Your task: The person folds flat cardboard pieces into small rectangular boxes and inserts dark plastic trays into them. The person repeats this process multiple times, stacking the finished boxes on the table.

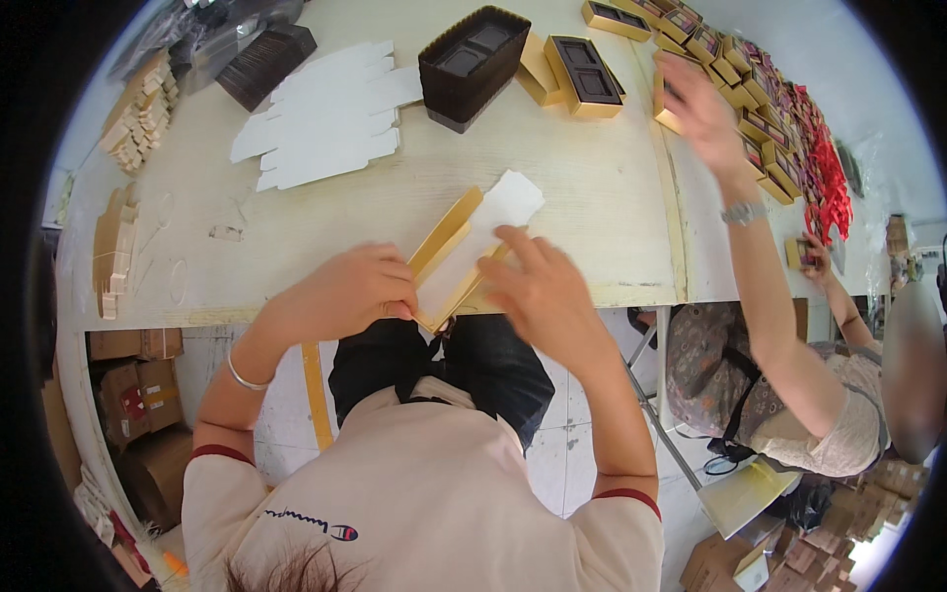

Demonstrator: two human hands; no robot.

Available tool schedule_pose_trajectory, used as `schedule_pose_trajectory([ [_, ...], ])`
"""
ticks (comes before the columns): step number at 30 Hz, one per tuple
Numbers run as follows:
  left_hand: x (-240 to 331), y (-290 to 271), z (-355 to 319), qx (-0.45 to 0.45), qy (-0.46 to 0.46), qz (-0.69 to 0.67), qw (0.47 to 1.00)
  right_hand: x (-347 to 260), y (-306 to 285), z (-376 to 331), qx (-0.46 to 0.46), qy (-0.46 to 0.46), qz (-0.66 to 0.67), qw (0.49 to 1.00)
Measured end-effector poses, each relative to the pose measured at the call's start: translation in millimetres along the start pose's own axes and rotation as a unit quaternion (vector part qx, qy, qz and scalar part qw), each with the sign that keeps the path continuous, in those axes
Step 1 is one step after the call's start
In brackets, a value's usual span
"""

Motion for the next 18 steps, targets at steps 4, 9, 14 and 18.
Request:
schedule_pose_trajectory([
  [4, 24.4, -26.2, 12.5, 0.13, -0.035, 0.223, 0.965, 8.0, 8.1, -9.9, 0.053, 0.064, -0.174, 0.981],
  [9, 37.4, 7.7, 0.3, 0.12, -0.2, 0.214, 0.949, -35.8, 27.9, 13.2, 0.071, 0.08, 0.011, 0.994],
  [14, 23.4, 11.1, 2.2, 0.238, -0.083, 0.134, 0.959, -40.1, 16.2, 13.3, 0.001, 0.116, 0.341, 0.933],
  [18, 10.9, 16.1, 6.5, 0.219, -0.023, 0.091, 0.971, -31.5, 16.0, 8.6, 0.04, 0.043, 0.332, 0.941],
])
Point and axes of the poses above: each hand's wrist, its own z-axis towards the middle knuckle, its own y-axis out of the palm, x = y × z, the point moved 3 cm from there along z, towards the middle knuckle, and after that the axes turned 14 degrees about -x, right-handed, at the moved point
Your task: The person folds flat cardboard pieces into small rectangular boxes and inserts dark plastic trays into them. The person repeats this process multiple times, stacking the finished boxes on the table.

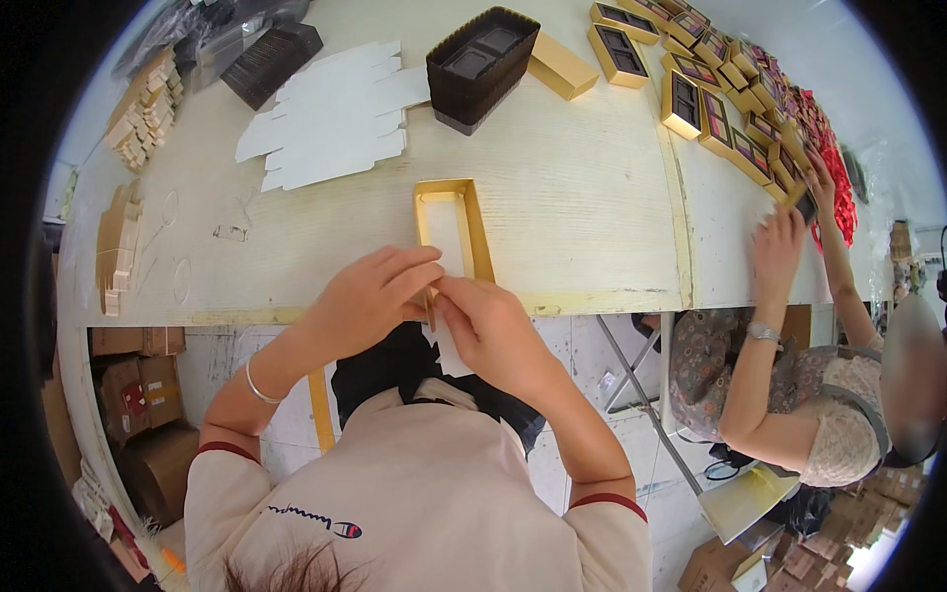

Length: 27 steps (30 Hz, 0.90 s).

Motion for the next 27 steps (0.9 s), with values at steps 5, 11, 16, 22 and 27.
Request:
schedule_pose_trajectory([
  [5, -15.5, -3.9, -5.5, -0.078, 0.019, -0.041, 0.996, 0.2, -41.8, -10.7, -0.01, -0.072, -0.186, 0.98],
  [11, -13.5, -3.6, 0.2, -0.072, 0.004, -0.089, 0.993, 22.5, -34.4, -2.3, -0.15, -0.08, -0.15, 0.974],
  [16, 4.0, 13.9, 5.2, -0.004, -0.066, -0.11, 0.992, 21.6, -23.0, 11.8, -0.117, -0.097, -0.182, 0.972],
  [22, 13.3, 25.3, 6.2, 0.059, -0.108, -0.143, 0.982, 20.1, -16.3, -0.4, -0.071, -0.042, -0.163, 0.983],
  [27, 9.5, 23.3, 5.0, 0.046, -0.115, -0.192, 0.974, 10.3, -21.3, -19.7, -0.099, -0.089, -0.282, 0.95],
])
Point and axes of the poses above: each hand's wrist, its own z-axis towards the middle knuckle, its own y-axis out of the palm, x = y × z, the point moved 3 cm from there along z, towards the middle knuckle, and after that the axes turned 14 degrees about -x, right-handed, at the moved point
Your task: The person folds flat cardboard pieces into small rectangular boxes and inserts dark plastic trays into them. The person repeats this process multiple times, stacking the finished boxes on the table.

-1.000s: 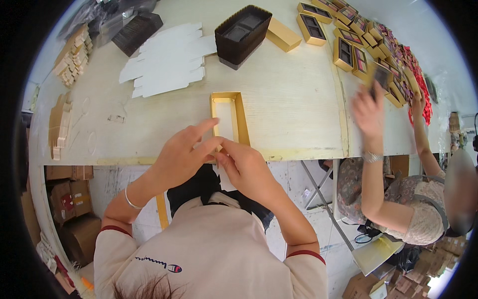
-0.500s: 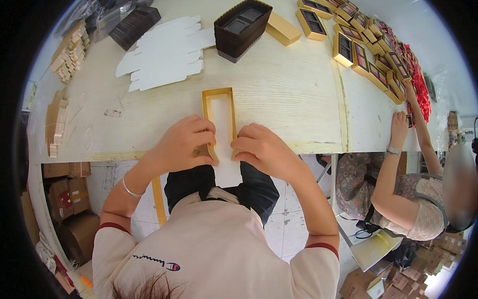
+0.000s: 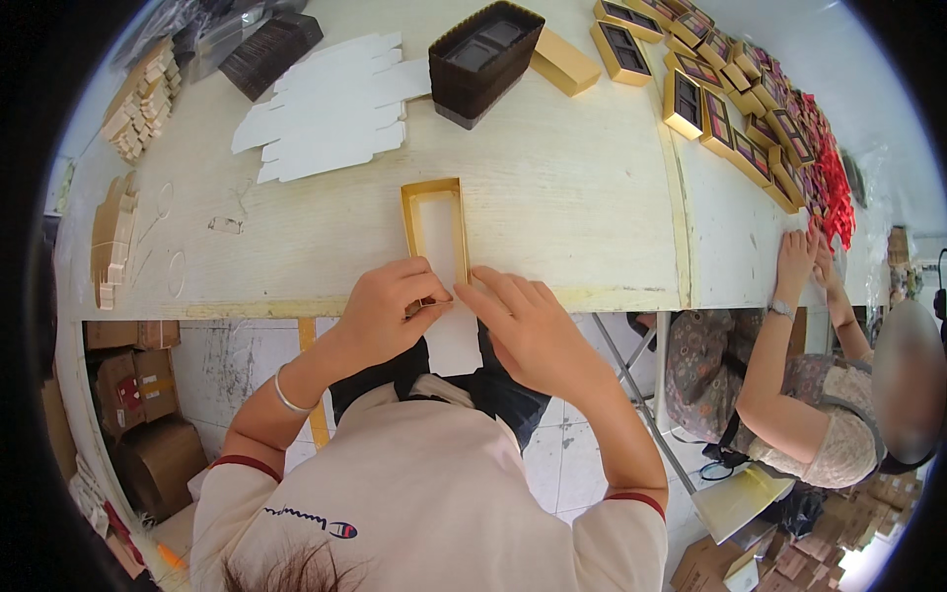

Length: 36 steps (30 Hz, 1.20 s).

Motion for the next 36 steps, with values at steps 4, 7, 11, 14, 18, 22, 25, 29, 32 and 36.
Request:
schedule_pose_trajectory([
  [4, -0.6, -5.7, 4.1, -0.075, -0.036, -0.08, 0.993, 2.0, 13.0, -6.0, 0.066, -0.013, 0.023, 0.997],
  [7, -10.2, -16.7, 9.3, -0.189, -0.084, -0.232, 0.951, 20.5, 26.1, 2.2, 0.134, -0.006, 0.176, 0.975],
  [11, -19.7, -15.3, 4.2, -0.157, -0.06, -0.291, 0.942, 29.0, 39.8, 9.4, 0.192, 0.058, 0.45, 0.87],
  [14, -13.2, -8.6, -1.2, -0.083, -0.064, -0.199, 0.974, 19.1, 37.1, 12.4, 0.207, 0.068, 0.313, 0.925],
  [18, -3.4, -1.3, -6.1, 0.041, -0.003, -0.08, 0.996, -1.1, 33.4, 10.0, 0.13, 0.045, 0.041, 0.99],
  [22, 8.4, 5.1, -9.9, 0.098, 0.066, 0.121, 0.986, -2.9, 29.6, 14.1, 0.129, 0.015, -0.135, 0.982],
  [25, 2.7, 8.7, -14.4, 0.034, 0.008, 0.13, 0.991, -2.7, 31.9, 16.8, 0.102, 0.03, -0.124, 0.987],
  [29, 4.7, -4.6, 2.0, -0.116, -0.081, 0.078, 0.987, 1.2, 13.2, 26.9, -0.061, 0.085, -0.043, 0.994],
  [32, 14.9, -26.1, 6.0, -0.157, -0.059, 0.097, 0.981, 7.7, -0.1, 32.3, -0.13, 0.057, -0.018, 0.99],
  [36, 27.8, -66.5, 16.0, -0.074, 0.065, 0.267, 0.959, 12.8, -14.9, 28.5, -0.188, -0.035, -0.014, 0.982],
])
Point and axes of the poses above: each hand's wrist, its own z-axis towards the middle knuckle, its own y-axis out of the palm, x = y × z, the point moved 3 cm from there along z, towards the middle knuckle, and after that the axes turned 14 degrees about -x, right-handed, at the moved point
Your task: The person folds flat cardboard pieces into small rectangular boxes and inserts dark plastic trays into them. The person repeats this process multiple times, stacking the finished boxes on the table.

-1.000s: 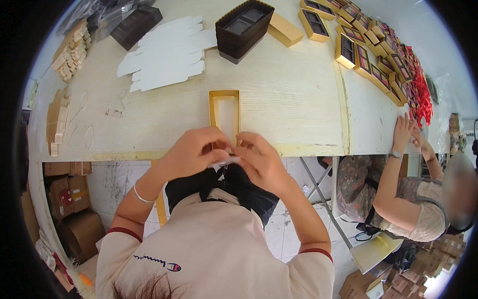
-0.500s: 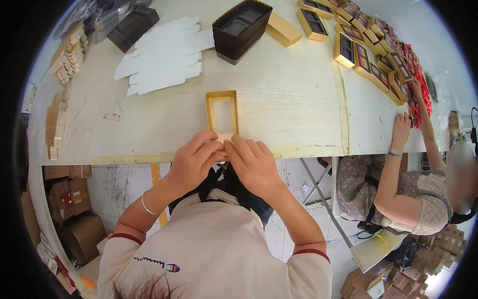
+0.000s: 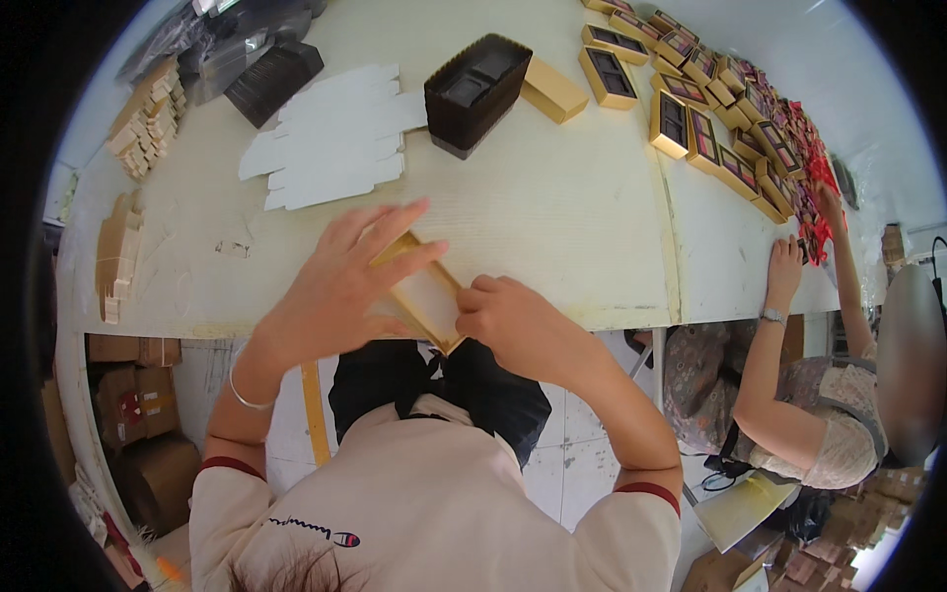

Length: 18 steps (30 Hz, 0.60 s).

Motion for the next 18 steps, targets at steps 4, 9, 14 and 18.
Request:
schedule_pose_trajectory([
  [4, -28.6, 27.6, 0.0, -0.119, 0.015, 0.009, 0.993, 0.6, -12.5, 6.8, 0.052, -0.102, 0.001, 0.993],
  [9, -23.6, 43.9, -12.2, -0.033, -0.106, -0.09, 0.99, 31.2, -90.4, 13.3, 0.398, 0.021, -0.054, 0.916],
  [14, -16.5, 39.8, -27.1, 0.039, -0.132, -0.182, 0.974, 66.8, -113.5, 68.1, 0.344, 0.09, -0.282, 0.891],
  [18, -24.7, 52.0, -35.8, 0.033, -0.13, -0.173, 0.976, 64.7, -125.6, 71.9, 0.333, 0.127, -0.248, 0.901],
])
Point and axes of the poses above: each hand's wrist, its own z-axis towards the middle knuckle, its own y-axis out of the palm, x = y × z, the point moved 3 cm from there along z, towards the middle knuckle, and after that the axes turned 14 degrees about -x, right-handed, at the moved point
